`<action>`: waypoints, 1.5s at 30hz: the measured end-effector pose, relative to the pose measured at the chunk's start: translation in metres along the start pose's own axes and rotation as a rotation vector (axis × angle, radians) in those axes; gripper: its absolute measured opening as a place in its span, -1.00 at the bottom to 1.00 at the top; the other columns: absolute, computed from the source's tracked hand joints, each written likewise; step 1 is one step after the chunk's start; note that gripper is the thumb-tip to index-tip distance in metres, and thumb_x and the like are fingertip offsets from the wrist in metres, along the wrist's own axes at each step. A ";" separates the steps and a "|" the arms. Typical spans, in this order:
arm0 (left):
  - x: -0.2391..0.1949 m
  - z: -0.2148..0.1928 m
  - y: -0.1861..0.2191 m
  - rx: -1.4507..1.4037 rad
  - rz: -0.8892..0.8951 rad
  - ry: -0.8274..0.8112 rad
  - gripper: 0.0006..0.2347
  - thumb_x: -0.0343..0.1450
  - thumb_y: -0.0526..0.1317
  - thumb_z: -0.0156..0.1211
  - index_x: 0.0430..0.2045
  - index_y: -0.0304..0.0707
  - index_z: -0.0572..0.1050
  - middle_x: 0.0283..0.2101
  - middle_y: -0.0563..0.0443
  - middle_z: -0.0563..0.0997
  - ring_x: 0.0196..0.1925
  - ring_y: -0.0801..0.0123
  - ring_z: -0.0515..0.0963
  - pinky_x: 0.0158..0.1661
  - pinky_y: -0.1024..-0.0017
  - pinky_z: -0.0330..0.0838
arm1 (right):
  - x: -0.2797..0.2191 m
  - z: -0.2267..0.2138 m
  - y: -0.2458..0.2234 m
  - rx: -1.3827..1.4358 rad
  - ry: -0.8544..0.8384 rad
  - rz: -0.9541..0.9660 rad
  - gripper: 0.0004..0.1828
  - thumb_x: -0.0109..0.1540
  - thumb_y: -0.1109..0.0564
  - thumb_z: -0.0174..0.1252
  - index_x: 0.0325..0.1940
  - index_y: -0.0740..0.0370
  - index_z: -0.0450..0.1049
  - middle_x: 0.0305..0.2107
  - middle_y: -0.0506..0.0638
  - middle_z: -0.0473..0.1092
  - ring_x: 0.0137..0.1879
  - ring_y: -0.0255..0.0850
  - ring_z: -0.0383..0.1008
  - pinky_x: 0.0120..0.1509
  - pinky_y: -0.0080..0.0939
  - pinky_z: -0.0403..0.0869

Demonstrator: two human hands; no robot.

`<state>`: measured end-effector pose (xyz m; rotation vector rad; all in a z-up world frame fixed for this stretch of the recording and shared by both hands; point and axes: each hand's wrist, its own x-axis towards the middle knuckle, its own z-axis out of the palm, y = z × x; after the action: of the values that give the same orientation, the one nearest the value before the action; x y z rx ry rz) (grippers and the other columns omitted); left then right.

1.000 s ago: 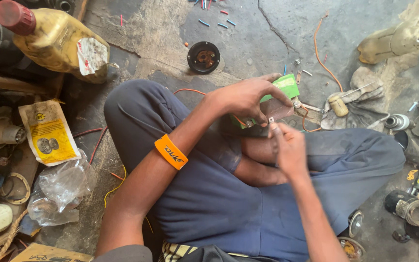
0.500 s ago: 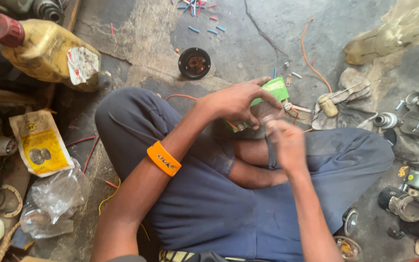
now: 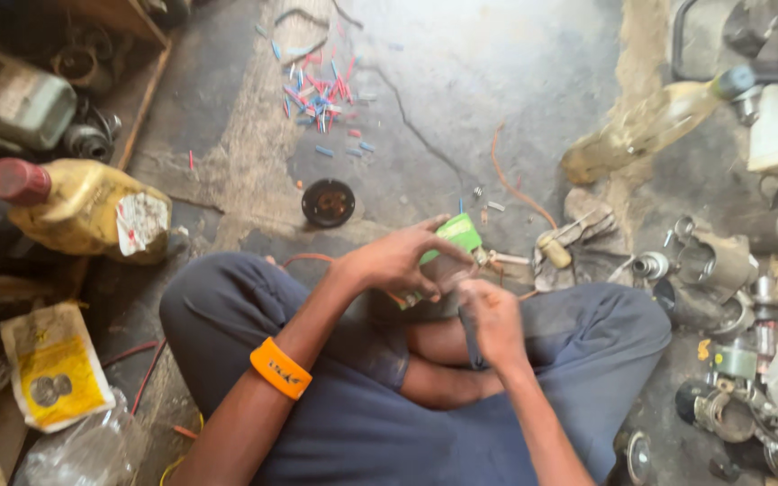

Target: The person sits on the floor and cleans a small green electrical component with a cloth. They then use a metal file to smooth a contact surface on the component, repeatedly filing and checking the surface.

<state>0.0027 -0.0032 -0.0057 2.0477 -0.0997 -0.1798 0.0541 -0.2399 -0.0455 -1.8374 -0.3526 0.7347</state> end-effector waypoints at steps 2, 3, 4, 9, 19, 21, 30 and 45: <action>0.000 0.000 0.000 -0.005 0.008 0.004 -0.37 0.05 -0.23 0.56 0.08 0.21 0.57 0.43 -0.51 0.16 0.49 -0.19 0.20 0.28 0.21 0.32 | -0.001 0.003 0.002 -0.023 -0.001 -0.305 -0.69 0.44 0.10 0.03 -0.38 0.17 0.44 -0.53 -0.26 0.28 -0.40 -0.52 0.18 -0.37 -0.40 0.21; 0.000 0.001 0.001 -0.008 0.008 0.001 -0.36 0.04 -0.22 0.56 0.08 0.19 0.56 0.44 -0.52 0.16 0.49 -0.20 0.19 0.29 0.21 0.31 | -0.001 0.001 0.003 -0.034 -0.004 -0.456 -0.66 0.49 0.11 0.01 -0.38 0.18 0.39 -0.49 -0.26 0.30 -0.35 -0.52 0.22 -0.33 -0.40 0.26; 0.000 0.001 0.001 -0.011 0.008 -0.003 -0.36 0.04 -0.22 0.57 0.09 0.18 0.55 0.44 -0.52 0.15 0.50 -0.20 0.18 0.29 0.21 0.31 | -0.002 0.001 0.004 -0.039 -0.044 -0.295 -0.66 0.45 0.09 0.04 -0.41 0.19 0.41 -0.54 -0.26 0.26 -0.41 -0.51 0.17 -0.38 -0.39 0.20; -0.002 -0.005 0.009 0.005 -0.029 -0.024 -0.36 0.05 -0.22 0.55 0.10 0.24 0.57 0.45 -0.49 0.16 0.51 -0.17 0.15 0.30 0.19 0.28 | 0.006 0.000 -0.001 0.021 0.044 -0.095 -0.56 0.44 0.02 0.02 -0.51 0.20 0.35 -0.66 -0.26 0.14 -0.52 -0.51 0.03 -0.48 -0.36 0.03; -0.002 -0.005 0.011 0.015 -0.034 -0.037 -0.37 0.07 -0.21 0.55 0.11 0.25 0.54 0.44 -0.48 0.17 0.53 -0.15 0.12 0.30 0.17 0.29 | 0.008 -0.005 0.007 0.048 -0.076 0.028 -0.63 0.35 -0.03 0.08 -0.48 0.17 0.47 -0.68 -0.29 0.18 -0.57 -0.51 0.08 -0.53 -0.37 0.06; -0.002 -0.003 0.012 0.031 -0.024 -0.033 -0.36 0.06 -0.21 0.55 0.10 0.26 0.56 0.43 -0.46 0.21 0.52 -0.16 0.13 0.31 0.17 0.26 | 0.006 -0.006 0.007 0.009 -0.173 0.050 -0.67 0.33 -0.01 0.13 -0.47 0.18 0.49 -0.67 -0.29 0.22 -0.56 -0.51 0.11 -0.51 -0.38 0.09; 0.003 -0.007 0.008 -0.004 -0.049 -0.021 -0.36 0.05 -0.20 0.55 0.09 0.23 0.54 0.47 -0.46 0.11 0.45 -0.13 0.24 0.28 0.21 0.31 | 0.013 -0.005 -0.002 0.106 0.075 -0.050 -0.58 0.40 0.02 0.12 -0.53 0.21 0.40 -0.64 -0.28 0.18 -0.54 -0.53 0.04 -0.50 -0.38 0.00; -0.004 -0.007 0.012 0.035 -0.020 -0.020 -0.32 0.05 -0.20 0.56 0.15 0.21 0.51 0.42 -0.47 0.20 0.50 -0.13 0.15 0.29 0.17 0.27 | 0.000 0.000 -0.015 -0.059 0.111 -0.162 -0.56 0.45 0.09 0.06 -0.52 0.24 0.29 -0.64 -0.25 0.13 -0.49 -0.50 0.01 -0.45 -0.36 0.03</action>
<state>0.0001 -0.0017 0.0082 2.0828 -0.0949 -0.2125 0.0556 -0.2347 -0.0314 -1.8717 -0.4486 0.5144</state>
